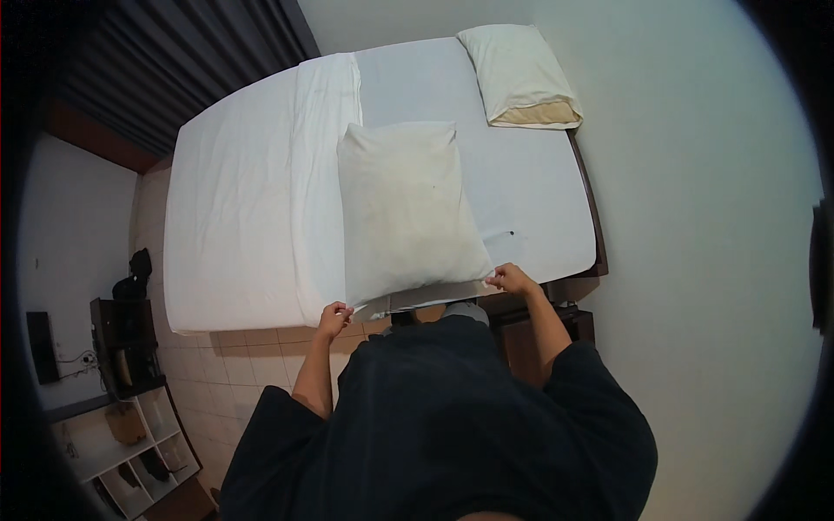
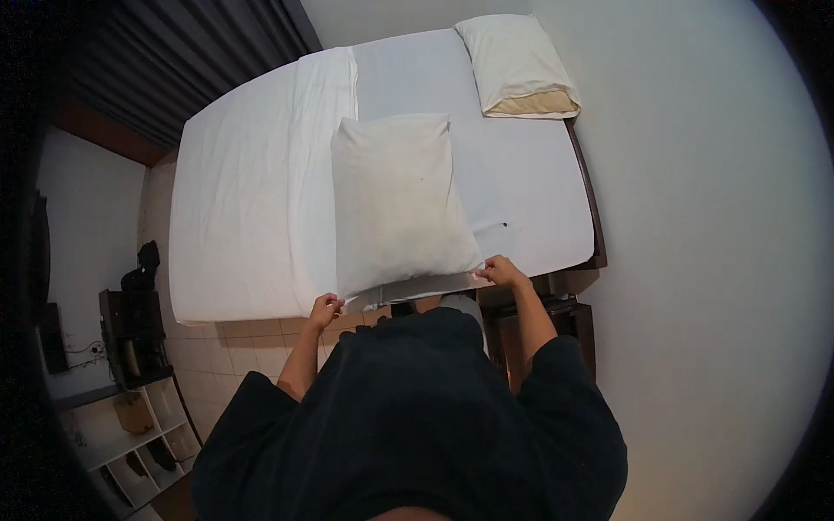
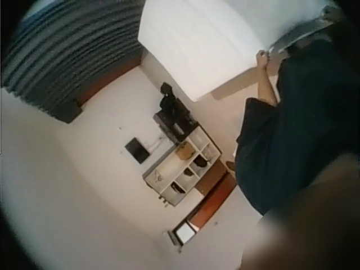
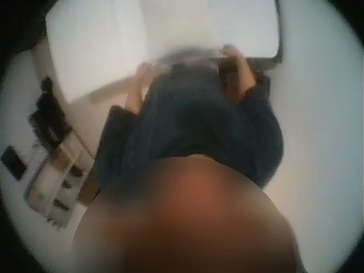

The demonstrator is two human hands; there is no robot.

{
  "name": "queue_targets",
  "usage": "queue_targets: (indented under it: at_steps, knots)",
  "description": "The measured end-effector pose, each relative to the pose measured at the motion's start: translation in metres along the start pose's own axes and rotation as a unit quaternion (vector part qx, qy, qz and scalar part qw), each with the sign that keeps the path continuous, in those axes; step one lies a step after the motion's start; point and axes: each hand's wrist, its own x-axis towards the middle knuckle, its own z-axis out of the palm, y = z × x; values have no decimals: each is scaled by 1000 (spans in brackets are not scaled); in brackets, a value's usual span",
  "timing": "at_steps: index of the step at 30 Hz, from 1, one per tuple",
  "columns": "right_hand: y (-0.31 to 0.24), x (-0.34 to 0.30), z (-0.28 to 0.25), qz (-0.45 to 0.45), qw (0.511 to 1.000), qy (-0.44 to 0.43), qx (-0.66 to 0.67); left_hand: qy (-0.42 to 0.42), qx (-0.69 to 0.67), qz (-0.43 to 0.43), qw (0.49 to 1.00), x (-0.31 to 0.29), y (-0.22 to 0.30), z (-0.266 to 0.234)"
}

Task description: The person smooths the white bedsheet on a single bed and then places two pillows into white pillowcases. They adjust the pillowcases to fit the pillows and arrange the pillows at the head of the bed.

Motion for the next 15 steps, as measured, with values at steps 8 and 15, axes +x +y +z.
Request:
queue_targets:
  at_steps: [8, 15]
  knots:
    - [-3, 44, 12, 18, 946, 266, 185, 73, 120, 87, 986, 67, 53, -79]
    - [-90, 100, 52, 106, 938, 288, 162, 117, 19, 1, 993, 106, 149, 14]
